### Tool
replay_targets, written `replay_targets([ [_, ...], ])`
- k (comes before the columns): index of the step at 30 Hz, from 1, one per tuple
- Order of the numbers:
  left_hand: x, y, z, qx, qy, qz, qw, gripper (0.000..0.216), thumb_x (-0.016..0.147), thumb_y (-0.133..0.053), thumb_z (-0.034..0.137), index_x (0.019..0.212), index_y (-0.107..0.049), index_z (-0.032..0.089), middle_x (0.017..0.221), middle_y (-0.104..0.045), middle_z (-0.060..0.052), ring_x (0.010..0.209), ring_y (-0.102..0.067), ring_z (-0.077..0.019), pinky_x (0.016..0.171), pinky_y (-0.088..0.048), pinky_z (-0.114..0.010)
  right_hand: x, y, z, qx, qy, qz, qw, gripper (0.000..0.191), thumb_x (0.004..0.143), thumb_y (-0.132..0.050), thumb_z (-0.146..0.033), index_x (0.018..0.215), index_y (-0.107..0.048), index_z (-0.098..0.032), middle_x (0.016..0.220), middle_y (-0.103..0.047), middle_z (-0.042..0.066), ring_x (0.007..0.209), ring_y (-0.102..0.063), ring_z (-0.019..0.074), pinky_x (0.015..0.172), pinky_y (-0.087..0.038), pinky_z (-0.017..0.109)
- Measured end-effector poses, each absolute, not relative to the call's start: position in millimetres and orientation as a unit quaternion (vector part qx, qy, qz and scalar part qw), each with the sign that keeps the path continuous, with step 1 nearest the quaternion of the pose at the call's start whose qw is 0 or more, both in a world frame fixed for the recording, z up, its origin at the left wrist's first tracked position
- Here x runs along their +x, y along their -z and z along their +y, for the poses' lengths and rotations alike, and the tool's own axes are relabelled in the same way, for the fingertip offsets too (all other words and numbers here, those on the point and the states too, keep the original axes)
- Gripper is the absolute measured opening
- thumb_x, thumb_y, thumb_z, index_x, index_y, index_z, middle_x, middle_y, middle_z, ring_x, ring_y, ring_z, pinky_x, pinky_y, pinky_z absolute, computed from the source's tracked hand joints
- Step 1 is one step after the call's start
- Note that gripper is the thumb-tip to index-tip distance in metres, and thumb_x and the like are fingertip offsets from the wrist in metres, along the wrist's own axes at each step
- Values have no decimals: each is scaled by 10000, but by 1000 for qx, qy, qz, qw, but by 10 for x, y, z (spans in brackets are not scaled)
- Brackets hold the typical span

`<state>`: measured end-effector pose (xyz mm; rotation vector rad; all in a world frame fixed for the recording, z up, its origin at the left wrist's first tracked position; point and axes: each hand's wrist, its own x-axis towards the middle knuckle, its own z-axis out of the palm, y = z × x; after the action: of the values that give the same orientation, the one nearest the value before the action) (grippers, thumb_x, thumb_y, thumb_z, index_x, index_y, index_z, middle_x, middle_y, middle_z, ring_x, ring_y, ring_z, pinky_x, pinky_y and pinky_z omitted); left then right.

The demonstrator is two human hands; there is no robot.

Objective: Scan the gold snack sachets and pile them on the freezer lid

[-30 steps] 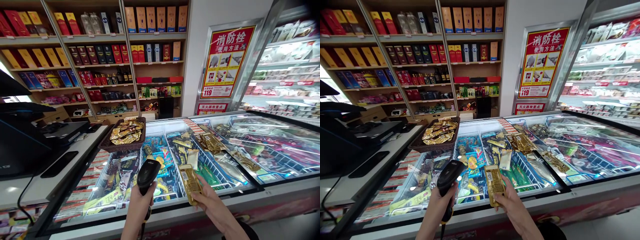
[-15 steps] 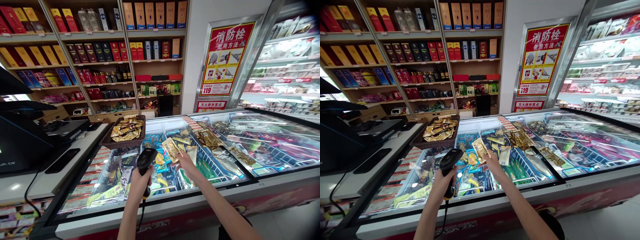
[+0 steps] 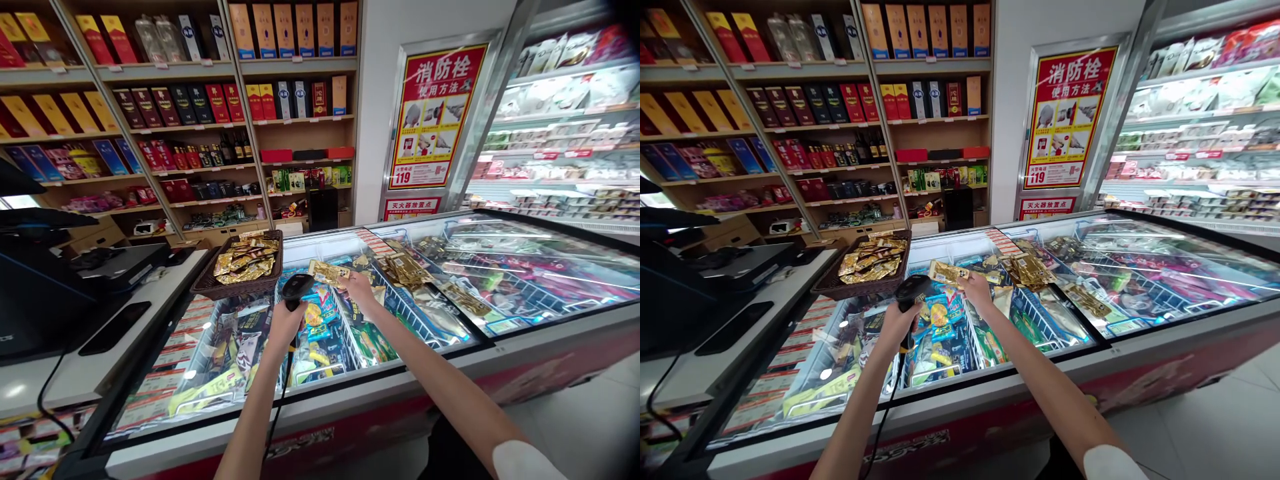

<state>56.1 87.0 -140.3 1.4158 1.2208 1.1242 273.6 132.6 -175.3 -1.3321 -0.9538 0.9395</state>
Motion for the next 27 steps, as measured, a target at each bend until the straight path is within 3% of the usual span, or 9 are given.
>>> replay_targets([
  [15,597,1411,763,572,-445,499,476,268,714,-708,402,609,-536,226,425,-481,49,373,-466,-132,432,-379,-262,2727,1675,1390,-561,-419,-413,582,243,833,-664,-370,976,-665,-174,965,-749,125,708,-721,241,543,-541,313],
  [22,572,1365,672,555,-451,498,490,289,683,-722,421,614,-520,226,463,-475,66,366,-448,-115,416,-362,-251,3204,1758,1370,-531,-356,-244,730,97,807,-679,-273,798,-624,-194,785,-706,61,780,-746,236,794,-654,388],
  [27,523,1381,641,553,-444,504,492,320,692,-738,448,626,-527,217,466,-486,65,376,-453,-113,421,-360,-245,3784,1725,1407,-474,-305,-137,815,221,788,-712,-153,714,-517,-226,709,-634,-4,786,-738,184,881,-656,374],
])
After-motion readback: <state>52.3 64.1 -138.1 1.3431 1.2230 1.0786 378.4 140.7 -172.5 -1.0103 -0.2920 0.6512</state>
